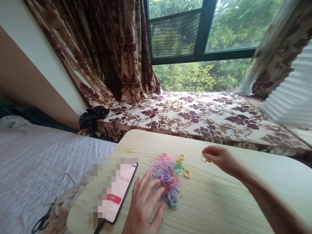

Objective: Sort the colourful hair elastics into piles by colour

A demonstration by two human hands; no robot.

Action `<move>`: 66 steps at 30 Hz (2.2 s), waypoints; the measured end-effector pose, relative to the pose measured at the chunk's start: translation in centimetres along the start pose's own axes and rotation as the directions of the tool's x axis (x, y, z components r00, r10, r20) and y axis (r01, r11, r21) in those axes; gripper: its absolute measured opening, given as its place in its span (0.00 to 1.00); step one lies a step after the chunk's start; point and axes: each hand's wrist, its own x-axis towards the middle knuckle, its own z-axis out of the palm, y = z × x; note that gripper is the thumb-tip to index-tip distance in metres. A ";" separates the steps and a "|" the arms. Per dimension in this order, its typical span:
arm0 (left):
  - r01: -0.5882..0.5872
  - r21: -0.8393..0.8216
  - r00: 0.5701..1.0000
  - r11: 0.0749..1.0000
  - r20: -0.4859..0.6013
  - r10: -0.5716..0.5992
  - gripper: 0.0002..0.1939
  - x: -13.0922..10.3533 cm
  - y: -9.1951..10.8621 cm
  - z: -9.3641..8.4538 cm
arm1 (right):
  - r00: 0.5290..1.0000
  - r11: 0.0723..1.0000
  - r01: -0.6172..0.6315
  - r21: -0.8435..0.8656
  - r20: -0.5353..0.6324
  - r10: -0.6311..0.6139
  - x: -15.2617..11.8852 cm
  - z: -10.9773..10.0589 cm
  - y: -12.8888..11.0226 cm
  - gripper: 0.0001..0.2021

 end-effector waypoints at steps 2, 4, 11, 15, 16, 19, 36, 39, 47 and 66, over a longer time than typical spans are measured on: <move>0.001 0.004 1.000 1.000 0.005 -0.001 0.18 0.0 0.1 0.1 | 0.997 0.997 -0.070 0.010 -0.021 0.070 -0.9 -2.2 2.4 0.11; 0.001 0.005 1.000 1.000 0.010 -0.001 0.18 0.2 0.2 0.2 | 0.988 0.989 -0.151 0.010 -0.043 0.151 -1.9 -4.2 5.0 0.11; -0.038 -0.038 0.999 0.999 -0.040 0.036 0.18 1.3 1.0 0.7 | 0.935 0.942 -0.334 -0.040 -0.145 0.325 -4.7 -7.8 11.7 0.10; -0.069 -0.065 0.997 0.995 -0.044 0.066 0.19 1.5 1.1 0.9 | 0.924 0.927 -0.361 -0.104 -0.175 0.341 -5.4 -8.2 12.6 0.07; -0.067 -0.068 0.997 0.995 -0.039 0.064 0.19 1.5 1.0 0.9 | 0.921 0.922 -0.367 -0.120 -0.188 0.342 -5.5 -8.4 12.6 0.06; -0.059 -0.059 0.998 0.997 -0.031 0.058 0.19 1.4 0.9 0.7 | 0.905 0.907 -0.390 -0.158 -0.246 0.346 -5.8 -8.6 11.8 0.09; 0.108 -0.089 0.994 0.990 0.008 -0.108 0.18 0.1 0.7 -0.5 | 0.990 0.978 0.086 -0.192 0.126 -0.062 -3.6 5.1 -3.6 0.09; 0.091 -0.091 0.996 0.992 0.018 -0.090 0.19 -0.1 0.3 -0.6 | 0.989 0.968 0.075 -0.238 0.140 -0.042 -3.6 5.6 -3.6 0.08; 0.134 -0.093 0.991 0.987 -0.012 -0.135 0.17 0.3 0.2 -0.6 | 0.991 0.943 0.003 -0.332 0.124 0.040 -3.7 6.5 -4.1 0.10; -0.003 -0.045 1.000 0.999 -0.028 0.002 0.17 0.4 -0.2 0.9 | 0.931 0.937 -0.325 -0.131 -0.221 0.292 -9.2 -6.0 8.5 0.14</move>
